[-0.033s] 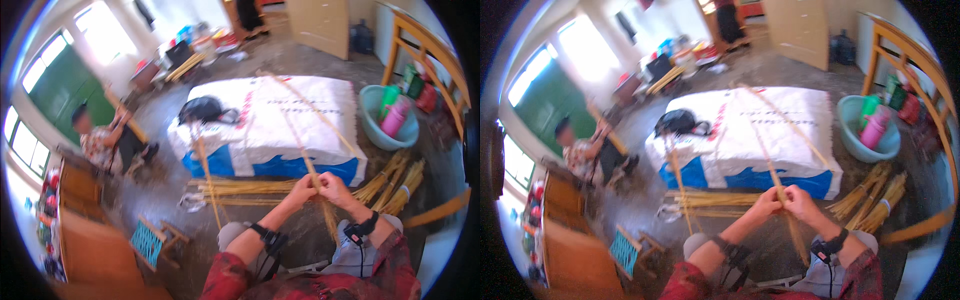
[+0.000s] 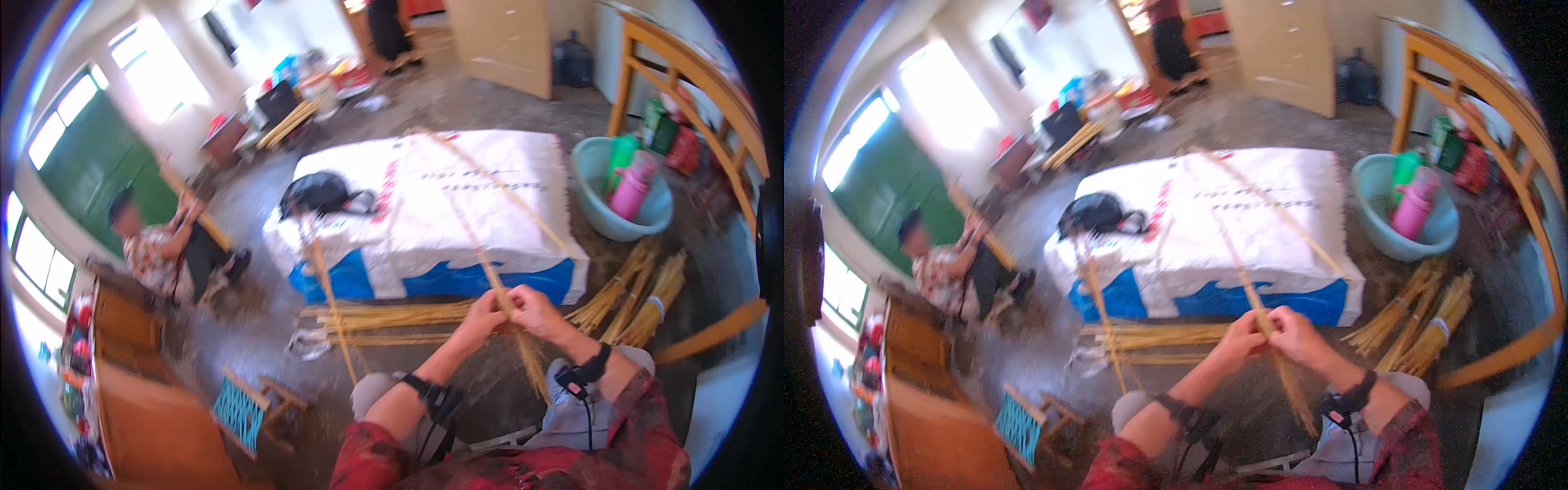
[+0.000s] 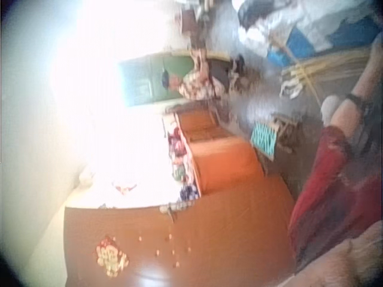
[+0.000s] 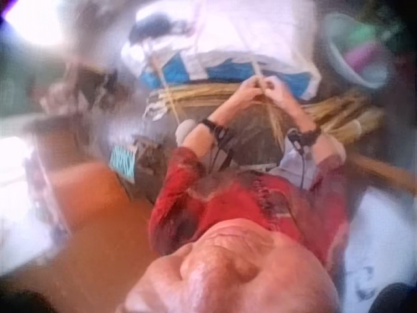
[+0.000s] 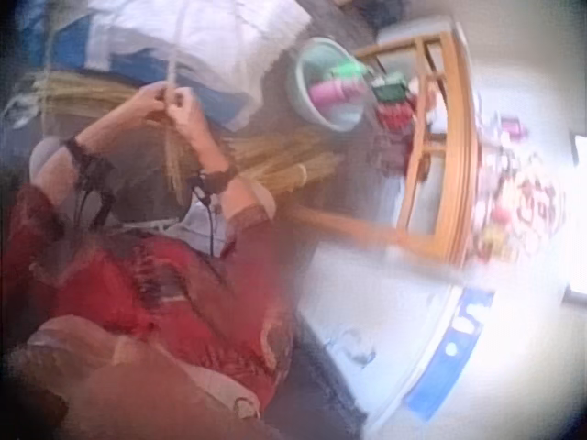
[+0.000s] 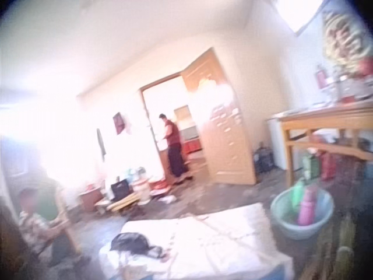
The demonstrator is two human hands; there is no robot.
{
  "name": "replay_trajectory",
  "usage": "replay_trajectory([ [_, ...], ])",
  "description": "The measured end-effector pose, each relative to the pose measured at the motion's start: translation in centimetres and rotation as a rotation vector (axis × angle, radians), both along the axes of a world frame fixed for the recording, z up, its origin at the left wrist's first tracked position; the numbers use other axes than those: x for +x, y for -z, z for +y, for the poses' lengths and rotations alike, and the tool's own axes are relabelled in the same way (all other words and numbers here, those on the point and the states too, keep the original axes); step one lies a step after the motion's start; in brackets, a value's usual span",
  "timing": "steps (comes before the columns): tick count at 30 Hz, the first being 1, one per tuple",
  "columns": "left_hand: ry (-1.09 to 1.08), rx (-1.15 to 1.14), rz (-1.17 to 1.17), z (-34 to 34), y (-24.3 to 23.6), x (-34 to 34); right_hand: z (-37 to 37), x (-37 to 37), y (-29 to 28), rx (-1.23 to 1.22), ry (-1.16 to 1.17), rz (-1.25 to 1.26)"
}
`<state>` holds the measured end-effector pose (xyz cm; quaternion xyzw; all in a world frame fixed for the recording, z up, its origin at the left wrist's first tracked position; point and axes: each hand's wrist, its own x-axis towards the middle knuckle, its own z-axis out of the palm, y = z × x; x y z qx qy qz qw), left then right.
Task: The person weaves long, thin bamboo strips together by hand, holding a main vertical piece and interlacing bundles of smaller strips to create a woven structure. They repeatedly select strips from the floor, align them, and tuck them into the existing weave.
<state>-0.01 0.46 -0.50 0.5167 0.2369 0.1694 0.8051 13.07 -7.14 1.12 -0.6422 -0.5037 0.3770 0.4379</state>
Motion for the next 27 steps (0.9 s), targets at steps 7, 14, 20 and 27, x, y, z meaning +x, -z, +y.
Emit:
replay_trajectory([
  [7, -0.060, -0.106, -0.035, -0.1, -0.5, 1.0, -1.2, 0.9, -0.1, -0.047, -0.060, 0.232],
  [14, -0.134, -0.046, -0.083, 0.8, -0.5, 1.3, -2.9, 1.1, -1.9, -0.109, 0.074, 0.451],
  [20, -0.202, -0.055, -0.039, 0.5, 0.0, 0.5, -2.9, -0.8, -2.6, -0.296, -0.064, 0.427],
  [27, -0.190, -0.136, -0.040, 0.8, 0.1, 1.1, -1.8, 0.2, -2.1, -0.211, -0.038, 0.438],
])
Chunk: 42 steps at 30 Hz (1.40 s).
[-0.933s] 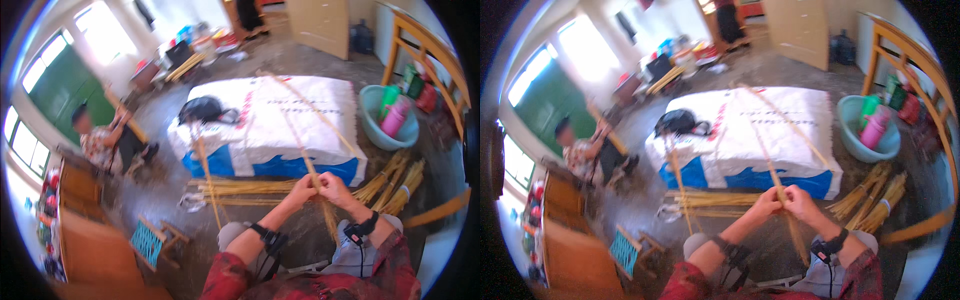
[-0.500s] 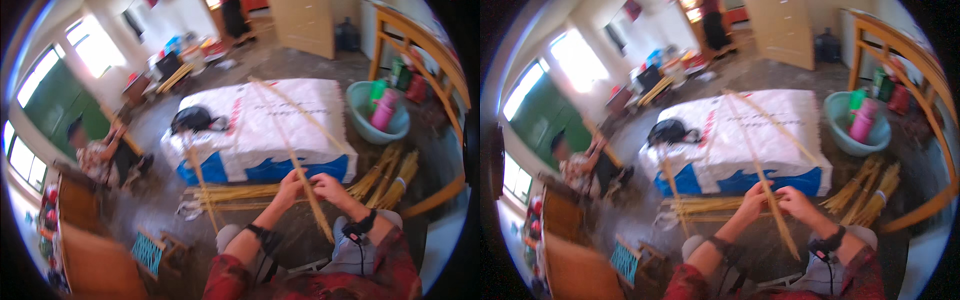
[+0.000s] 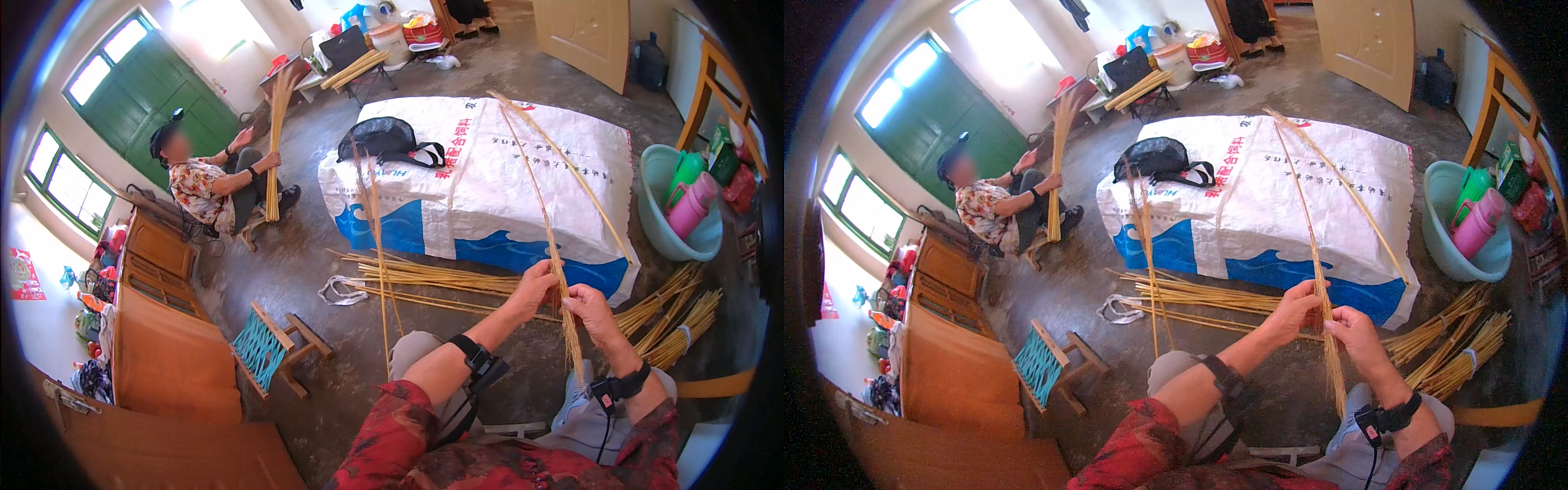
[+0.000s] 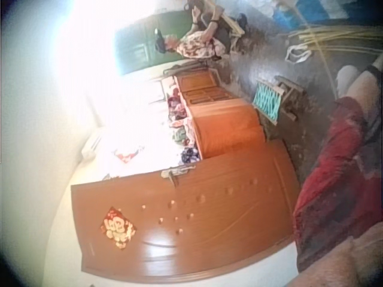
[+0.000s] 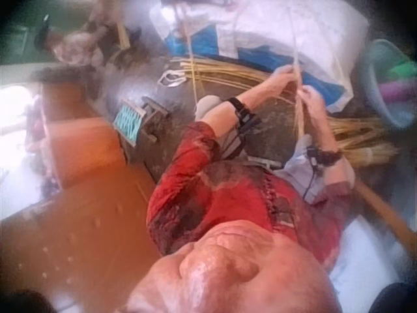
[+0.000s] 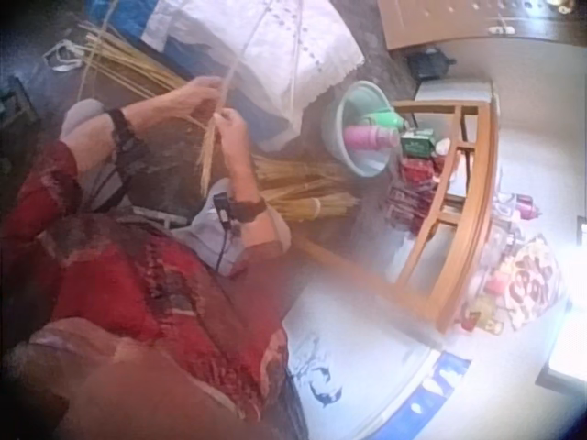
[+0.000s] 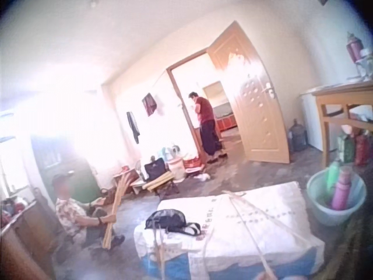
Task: The person weaves long, thin bamboo strips together by hand, holding a main vertical piece and interlacing bundles of smaller strips to create a woven structure. They repeatedly select strips from the floor, align them, and tuck them into the existing weave.
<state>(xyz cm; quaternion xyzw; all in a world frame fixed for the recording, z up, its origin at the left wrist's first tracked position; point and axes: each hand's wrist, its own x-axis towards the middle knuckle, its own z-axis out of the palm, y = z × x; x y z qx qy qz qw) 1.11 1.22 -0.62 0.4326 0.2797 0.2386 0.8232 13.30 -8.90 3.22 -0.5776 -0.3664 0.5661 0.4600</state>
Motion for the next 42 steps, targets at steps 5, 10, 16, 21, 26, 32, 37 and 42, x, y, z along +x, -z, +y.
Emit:
replay_trajectory([
  [5, 0.096, -0.065, -0.018, -0.4, -0.2, 0.2, 0.5, 0.6, 1.4, 0.108, 0.052, -0.029],
  [10, 0.140, -0.073, -0.001, -1.0, -0.1, -0.8, 0.9, 0.2, 1.5, 0.118, 0.018, -0.062],
  [16, 0.076, -0.043, 0.058, 0.2, -1.1, -0.4, 0.0, 0.6, 0.4, 0.001, -0.049, -0.024],
  [21, -0.022, -0.082, 0.065, 0.4, -0.2, -0.8, -1.0, 0.5, 0.9, -0.134, -0.094, 0.089],
  [26, -0.024, -0.026, 0.048, 0.9, -0.7, -0.5, -2.3, 1.2, 0.0, -0.155, -0.107, 0.236],
  [32, 0.005, -0.070, 0.006, 0.8, -0.7, -0.1, -4.1, 2.0, -0.2, -0.182, -0.084, 0.319],
  [37, -0.001, -0.056, 0.034, 1.2, -0.6, -0.7, -4.2, 1.5, -0.3, -0.202, -0.101, 0.232],
  [42, 0.010, -0.080, 0.059, 0.9, -0.9, -0.5, -4.5, 1.4, -0.3, -0.199, -0.104, 0.190],
])
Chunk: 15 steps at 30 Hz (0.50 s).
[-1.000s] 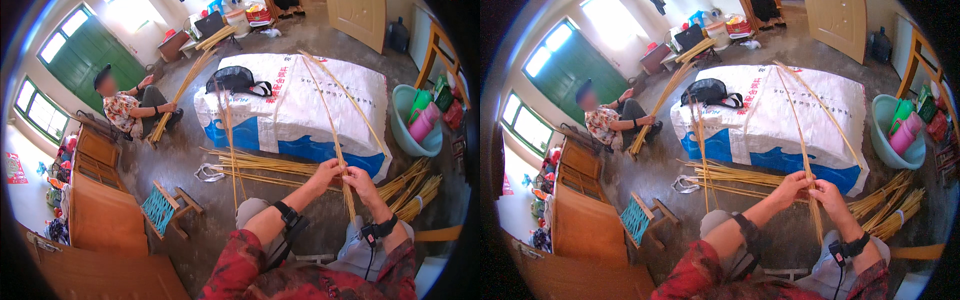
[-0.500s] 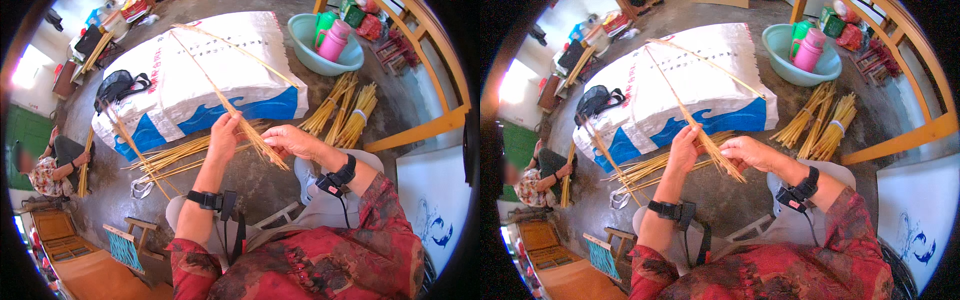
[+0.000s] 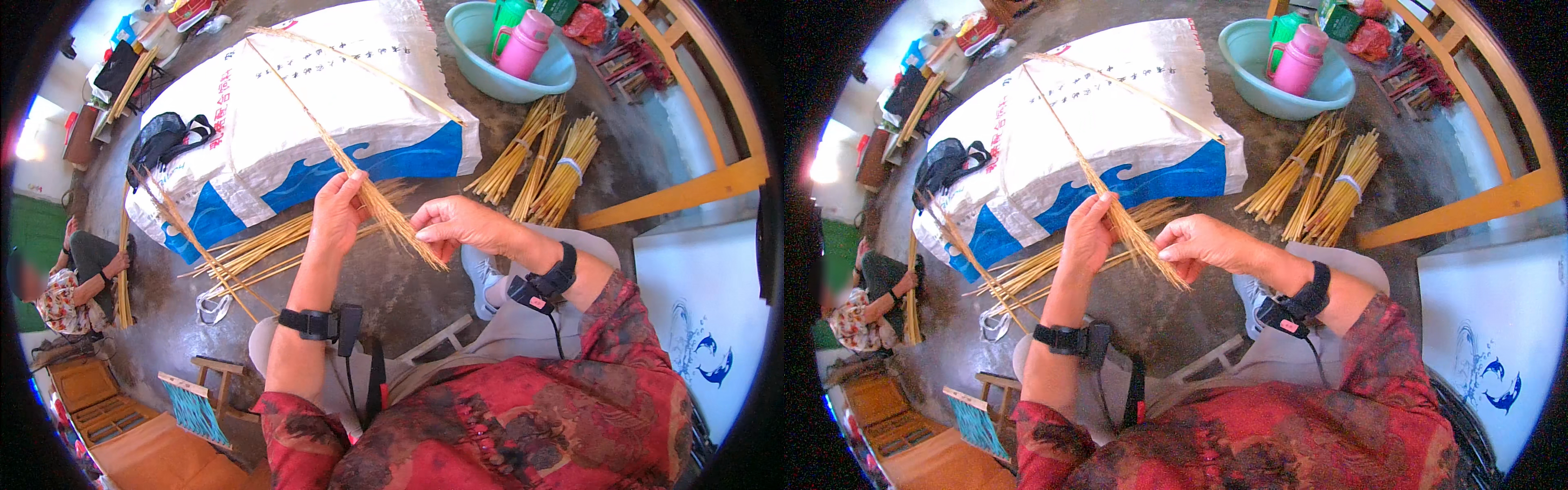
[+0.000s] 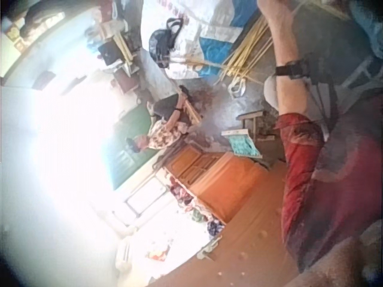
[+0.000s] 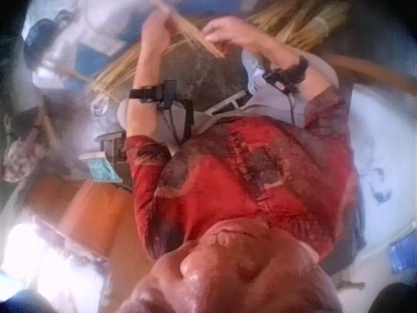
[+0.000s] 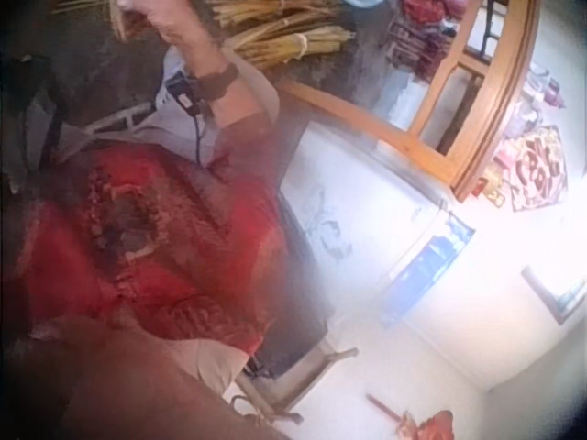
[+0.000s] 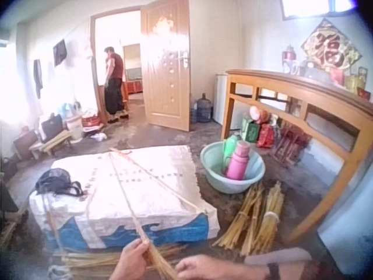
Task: The person weaves long, thin bamboo strips together by hand, holding a main vertical piece and interlacing bundles of smaller strips to create a woven structure. They repeatedly select strips from the floor, align them, and tuck them into the existing weave.
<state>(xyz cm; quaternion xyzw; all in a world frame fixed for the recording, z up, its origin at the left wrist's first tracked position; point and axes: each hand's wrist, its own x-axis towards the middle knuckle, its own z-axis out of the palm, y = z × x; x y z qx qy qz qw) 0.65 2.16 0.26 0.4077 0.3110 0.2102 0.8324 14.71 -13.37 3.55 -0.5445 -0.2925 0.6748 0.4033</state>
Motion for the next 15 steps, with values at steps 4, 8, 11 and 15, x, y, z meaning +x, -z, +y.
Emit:
replay_trajectory([
  [4, -0.023, 0.006, -0.019, -0.01, 0.21, -0.07, 0.34, -0.11, 0.22, 0.061, -0.034, 0.027],
  [8, -0.025, 0.012, -0.038, -0.04, -0.12, -0.25, 0.54, -0.15, 0.19, 0.019, -0.048, 0.039],
  [11, -0.042, 0.014, -0.038, 0.02, -0.19, -0.43, 0.92, -0.46, 0.23, -0.011, -0.078, 0.027],
  [15, -0.071, 0.036, -0.040, 0.26, 0.02, -0.60, 0.93, -0.78, -0.30, -0.007, -0.107, 0.003],
])
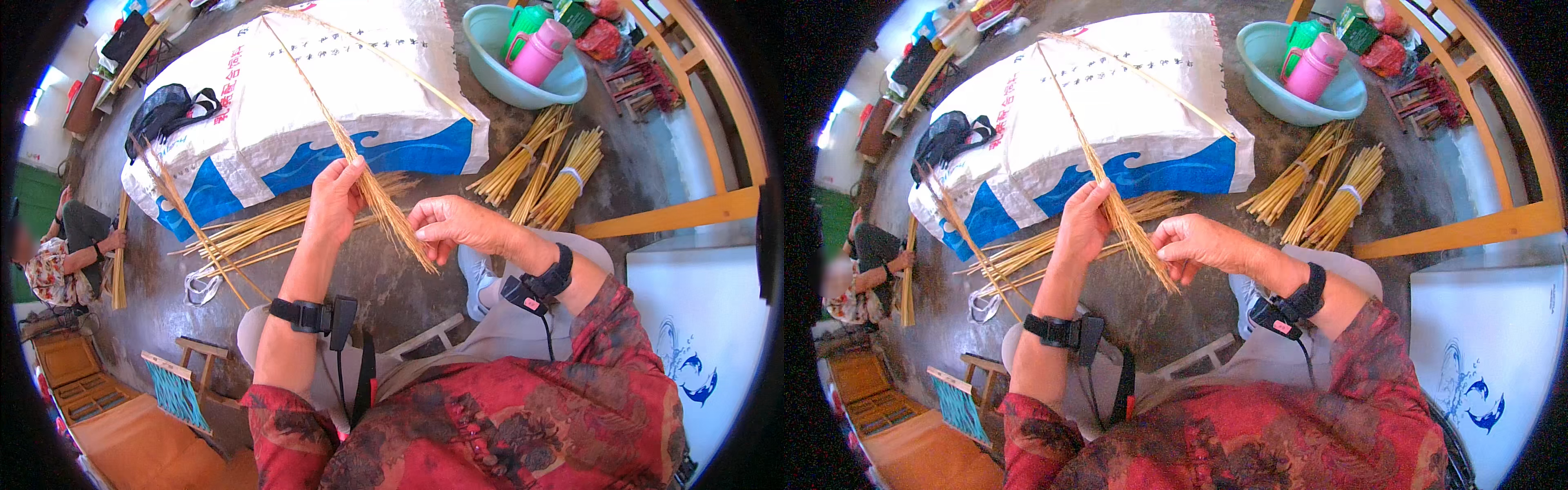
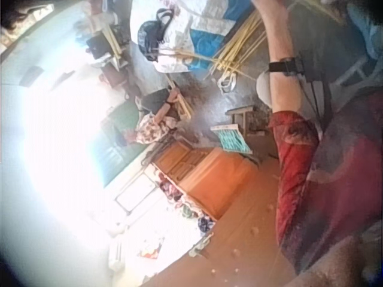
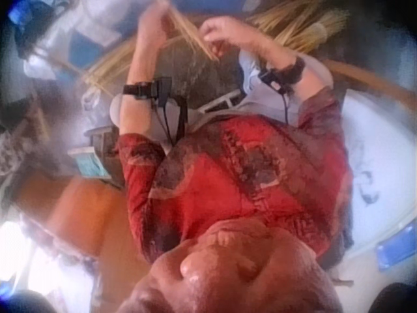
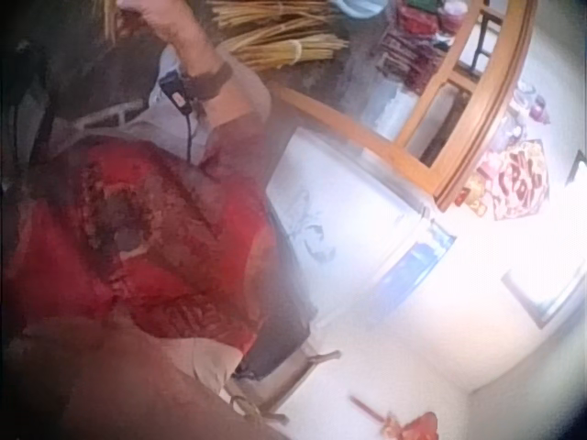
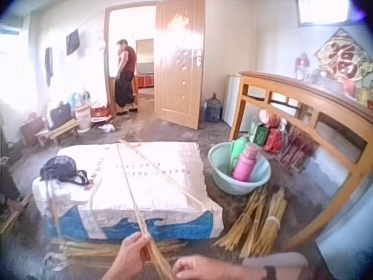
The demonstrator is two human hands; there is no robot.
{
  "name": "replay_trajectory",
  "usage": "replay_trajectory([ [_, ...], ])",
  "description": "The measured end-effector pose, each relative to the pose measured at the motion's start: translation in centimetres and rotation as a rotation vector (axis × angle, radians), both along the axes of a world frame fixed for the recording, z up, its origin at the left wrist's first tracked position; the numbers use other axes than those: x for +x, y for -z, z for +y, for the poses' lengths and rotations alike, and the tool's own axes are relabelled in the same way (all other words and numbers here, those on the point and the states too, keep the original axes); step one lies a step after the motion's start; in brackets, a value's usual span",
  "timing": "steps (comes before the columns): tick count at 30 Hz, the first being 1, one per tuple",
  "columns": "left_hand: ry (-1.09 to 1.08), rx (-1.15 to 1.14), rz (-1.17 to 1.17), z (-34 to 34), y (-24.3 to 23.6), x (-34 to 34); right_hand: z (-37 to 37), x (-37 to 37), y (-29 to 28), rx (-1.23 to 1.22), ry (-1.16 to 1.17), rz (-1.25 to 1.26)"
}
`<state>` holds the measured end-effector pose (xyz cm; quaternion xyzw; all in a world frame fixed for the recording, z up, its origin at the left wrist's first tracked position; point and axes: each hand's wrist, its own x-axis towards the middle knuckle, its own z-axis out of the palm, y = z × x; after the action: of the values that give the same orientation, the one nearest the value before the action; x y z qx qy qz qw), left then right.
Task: The person weaves long, thin bamboo strips together by hand, holding a main vertical piece and interlacing bundles of smaller strips to create a woven structure. They repeatedly select strips from the floor, align them, and tuck them into the existing weave.
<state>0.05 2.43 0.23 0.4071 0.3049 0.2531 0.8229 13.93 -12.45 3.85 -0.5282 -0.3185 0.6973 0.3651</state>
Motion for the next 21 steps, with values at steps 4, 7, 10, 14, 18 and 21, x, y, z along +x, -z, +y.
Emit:
replay_trajectory([
  [4, 0.029, -0.007, -0.021, 0.2, 0.3, -0.5, 0.0, 0.0, 0.2, 0.017, 0.009, 0.012],
  [7, 0.028, 0.008, 0.000, 0.2, 0.1, -0.7, 0.0, 0.0, -0.3, 0.034, 0.023, 0.012],
  [10, 0.038, 0.018, -0.002, 0.2, 0.0, -0.7, -0.1, 0.1, -0.7, 0.046, 0.032, -0.043],
  [14, 0.045, 0.011, -0.006, 0.0, -0.3, -0.6, -0.3, -0.5, 0.2, 0.038, 0.094, 0.036],
  [18, 0.046, 0.030, 0.000, 0.2, -0.3, -0.5, -1.0, -1.6, 0.7, -0.021, 0.209, 0.295],
  [21, 0.039, 0.034, 0.007, 0.3, -0.1, -0.5, -1.5, -1.9, 1.5, -0.002, 0.259, 0.373],
])
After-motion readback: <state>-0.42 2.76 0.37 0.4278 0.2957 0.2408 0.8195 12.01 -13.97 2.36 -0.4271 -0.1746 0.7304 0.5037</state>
